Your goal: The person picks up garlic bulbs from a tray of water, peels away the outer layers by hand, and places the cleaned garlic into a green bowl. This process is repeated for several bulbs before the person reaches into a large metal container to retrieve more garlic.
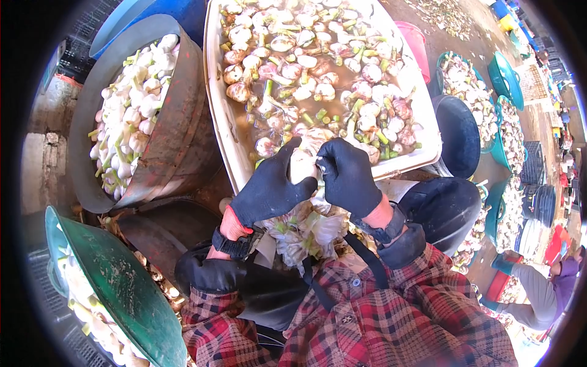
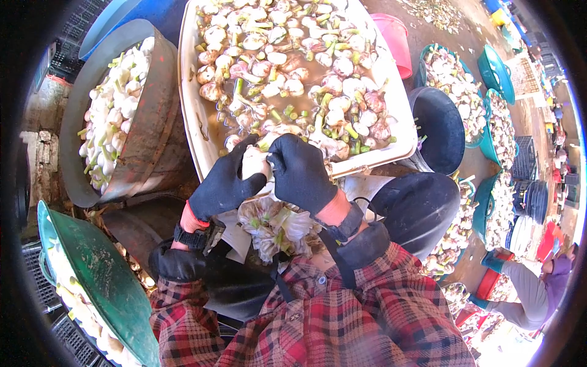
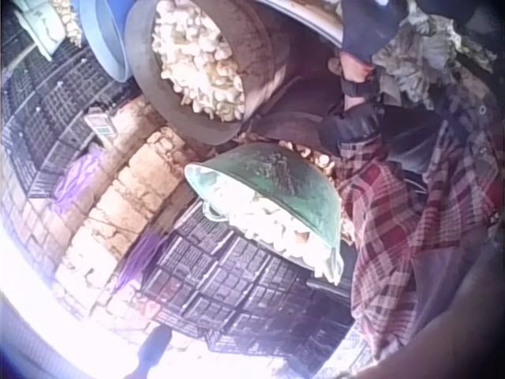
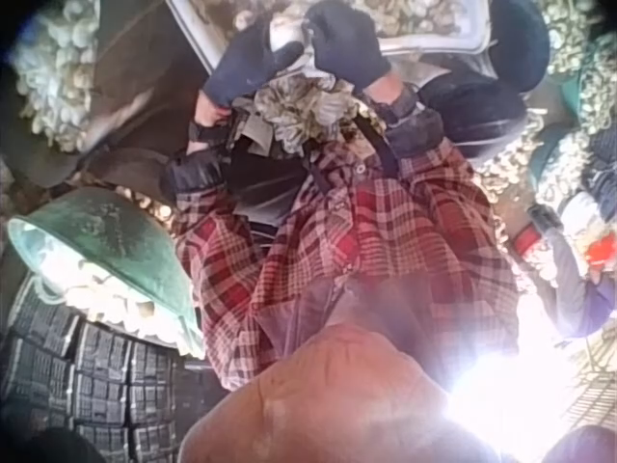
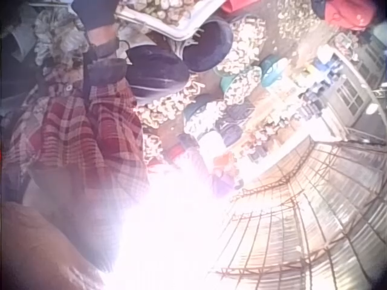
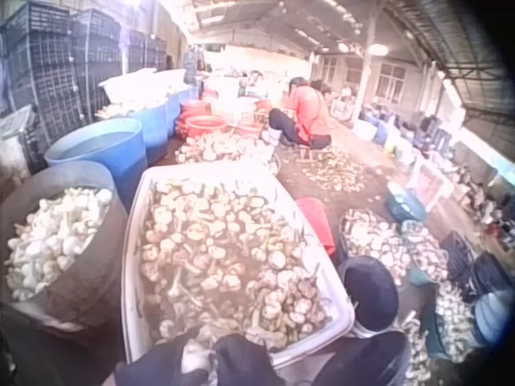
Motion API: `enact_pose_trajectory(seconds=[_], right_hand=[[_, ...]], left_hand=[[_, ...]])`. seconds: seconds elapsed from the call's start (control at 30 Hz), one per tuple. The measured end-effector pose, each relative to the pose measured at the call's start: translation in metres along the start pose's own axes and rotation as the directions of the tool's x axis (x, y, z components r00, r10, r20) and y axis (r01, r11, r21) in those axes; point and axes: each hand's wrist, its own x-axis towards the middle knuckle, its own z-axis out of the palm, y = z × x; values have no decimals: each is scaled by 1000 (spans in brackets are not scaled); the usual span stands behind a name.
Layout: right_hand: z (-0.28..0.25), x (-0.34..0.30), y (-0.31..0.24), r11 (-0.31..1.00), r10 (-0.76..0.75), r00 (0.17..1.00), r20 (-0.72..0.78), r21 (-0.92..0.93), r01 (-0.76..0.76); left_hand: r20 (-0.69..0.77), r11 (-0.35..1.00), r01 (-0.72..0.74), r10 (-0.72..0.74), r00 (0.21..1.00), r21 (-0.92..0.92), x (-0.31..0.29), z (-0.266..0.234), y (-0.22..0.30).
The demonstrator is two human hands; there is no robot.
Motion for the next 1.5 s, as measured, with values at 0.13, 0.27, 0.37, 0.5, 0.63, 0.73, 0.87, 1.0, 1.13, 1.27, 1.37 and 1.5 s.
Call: enact_pose_trajectory(seconds=[0.13,0.27,0.37,0.5,0.63,0.73,0.87,1.0,1.13,1.27,1.37,1.5], right_hand=[[5,4,15,991,104,995,4,85,-104],[7,8,19,962,238,971,10,135,-237],[7,9,8,973,199,978,-57,128,-191],[13,5,3,992,118,990,-82,57,-113],[20,8,29,950,295,954,-60,121,-287],[18,15,52,907,414,908,-64,110,-406],[17,18,42,956,289,936,-202,11,-293],[-4,23,45,971,29,951,-307,-217,-99],[-38,16,41,956,277,960,-33,-92,-278],[-37,-3,0,997,34,763,646,26,-67],[-42,-16,4,990,-64,898,435,-85,111],[-52,-31,16,991,88,873,479,-135,-26]], left_hand=[[-23,915,-346,358,933,209,-6,7,3],[-82,883,-402,431,899,241,-1,7,-12],[-206,928,-255,315,926,272,-2,5,-1],[-249,997,-55,68,966,58,2,9,-1],[-263,949,-171,242,934,266,-3,14,-1],[-198,917,-299,355,914,265,-4,21,-5],[-246,930,-330,286,926,-160,-12,9,2],[-121,641,-198,163,979,-741,-8,5,-1],[-83,142,-95,87,993,-985,0,-7,-6],[-145,11,-145,-5,989,-989,-13,-22,-13],[-155,4,-156,94,983,-988,-3,-13,-21],[-268,-29,-272,290,919,-962,-15,-27,8]])
